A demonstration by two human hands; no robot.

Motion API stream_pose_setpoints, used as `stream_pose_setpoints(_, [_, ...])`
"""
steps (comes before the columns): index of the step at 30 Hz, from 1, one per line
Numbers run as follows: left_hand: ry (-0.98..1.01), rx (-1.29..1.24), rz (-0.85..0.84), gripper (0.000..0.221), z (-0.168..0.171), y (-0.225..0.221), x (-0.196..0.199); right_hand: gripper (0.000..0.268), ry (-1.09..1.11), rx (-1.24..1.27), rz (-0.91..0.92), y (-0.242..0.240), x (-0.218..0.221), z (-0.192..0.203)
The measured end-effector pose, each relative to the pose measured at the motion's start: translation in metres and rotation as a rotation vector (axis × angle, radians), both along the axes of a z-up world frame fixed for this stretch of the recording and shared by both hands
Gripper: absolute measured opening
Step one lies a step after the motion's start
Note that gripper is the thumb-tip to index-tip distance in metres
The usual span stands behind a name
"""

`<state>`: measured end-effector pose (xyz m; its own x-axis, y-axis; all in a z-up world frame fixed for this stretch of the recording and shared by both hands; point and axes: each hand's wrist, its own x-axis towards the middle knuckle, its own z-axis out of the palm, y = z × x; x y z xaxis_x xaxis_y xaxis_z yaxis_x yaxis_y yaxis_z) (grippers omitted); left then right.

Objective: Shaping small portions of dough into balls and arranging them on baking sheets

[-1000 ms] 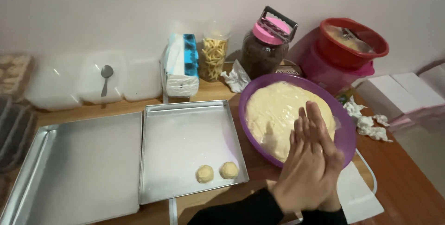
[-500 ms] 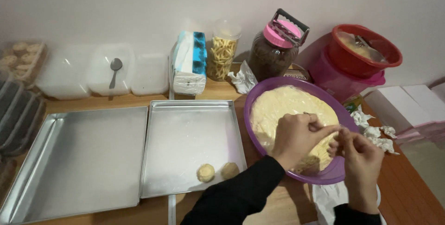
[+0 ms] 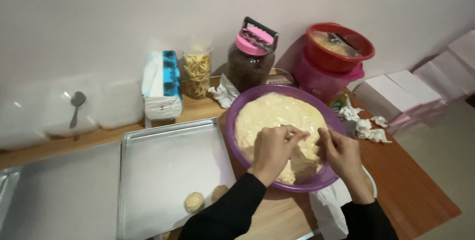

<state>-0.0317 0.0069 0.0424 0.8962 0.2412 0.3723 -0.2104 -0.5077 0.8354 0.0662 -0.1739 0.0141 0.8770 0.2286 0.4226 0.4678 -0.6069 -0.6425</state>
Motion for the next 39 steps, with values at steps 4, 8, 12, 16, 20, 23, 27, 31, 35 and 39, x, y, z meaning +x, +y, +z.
stream_pose_setpoints(4, [0.153,0.109,0.066,0.033,0.001,0.006,-0.002,0.054,-0.019,-0.105,0.344,-0.006,-0.01,0.016])
stream_pose_setpoints(8, [-0.12,0.226,-0.085,0.046,-0.014,0.013,0.005,0.049,0.236,-0.403,0.382,-0.001,-0.036,0.047])
stream_pose_setpoints(12, [-0.125,0.343,-0.105,0.025,-0.035,0.013,0.01,0.04,0.288,-0.59,0.459,-0.005,-0.036,0.045])
stream_pose_setpoints(16, [-0.105,0.52,-0.221,0.019,-0.041,0.012,0.01,0.046,0.181,-0.737,0.532,-0.015,0.002,-0.007])
stream_pose_setpoints(20, [-0.06,0.65,-0.288,0.023,-0.06,0.01,0.02,0.033,0.075,-0.978,0.422,-0.004,0.005,-0.018])
stream_pose_setpoints(23, [0.01,0.764,-0.359,0.029,-0.07,0.019,0.018,0.035,0.067,-1.059,0.357,-0.001,0.009,-0.035])
stream_pose_setpoints(27, [0.011,0.908,-0.4,0.028,-0.109,0.032,0.057,0.034,0.054,-1.054,0.341,-0.009,0.017,-0.044])
stream_pose_setpoints(31, [0.021,1.004,-0.209,0.01,-0.066,0.024,0.044,0.022,0.175,-1.017,0.291,-0.004,-0.005,-0.003])
stream_pose_setpoints(35, [0.19,0.815,-0.177,0.005,-0.048,0.024,0.039,0.027,0.229,-0.855,0.343,-0.012,-0.002,0.016])
stream_pose_setpoints(39, [0.047,0.811,-0.051,0.014,-0.09,0.032,0.057,0.029,0.179,-0.595,0.322,-0.041,0.019,0.019])
